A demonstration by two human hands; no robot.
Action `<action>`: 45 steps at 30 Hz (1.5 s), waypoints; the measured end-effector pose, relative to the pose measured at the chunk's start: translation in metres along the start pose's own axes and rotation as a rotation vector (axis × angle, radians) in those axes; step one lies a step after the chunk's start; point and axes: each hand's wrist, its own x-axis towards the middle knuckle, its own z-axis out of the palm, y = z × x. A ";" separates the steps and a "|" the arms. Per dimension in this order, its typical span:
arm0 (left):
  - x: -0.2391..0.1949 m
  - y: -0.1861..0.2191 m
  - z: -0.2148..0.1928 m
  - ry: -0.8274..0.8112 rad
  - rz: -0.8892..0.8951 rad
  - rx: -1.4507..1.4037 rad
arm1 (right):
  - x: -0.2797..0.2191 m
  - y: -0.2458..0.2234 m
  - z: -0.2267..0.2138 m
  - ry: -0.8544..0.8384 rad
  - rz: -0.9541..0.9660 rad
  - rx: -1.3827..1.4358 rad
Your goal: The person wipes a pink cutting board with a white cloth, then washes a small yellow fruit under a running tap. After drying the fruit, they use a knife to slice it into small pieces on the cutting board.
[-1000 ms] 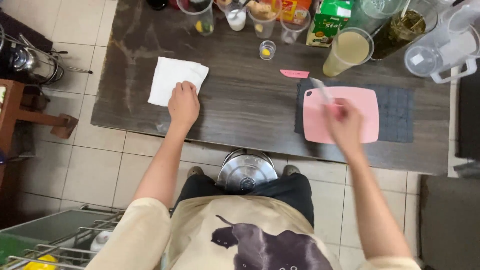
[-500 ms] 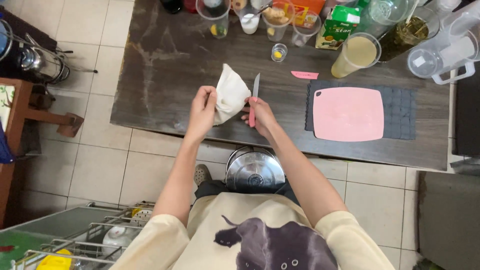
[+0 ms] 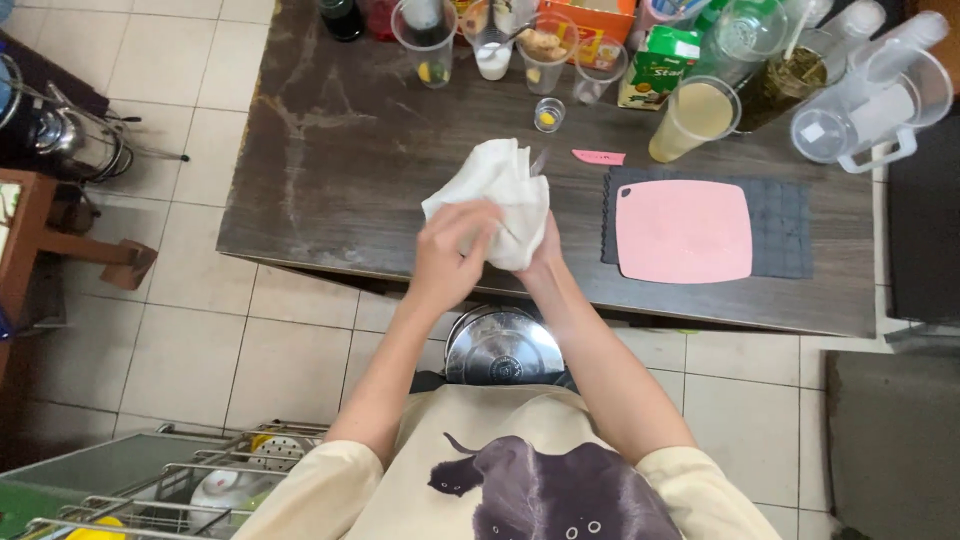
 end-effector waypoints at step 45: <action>-0.008 -0.026 0.052 0.006 -1.399 -1.485 | -0.040 -0.082 -0.044 0.228 -0.358 -1.122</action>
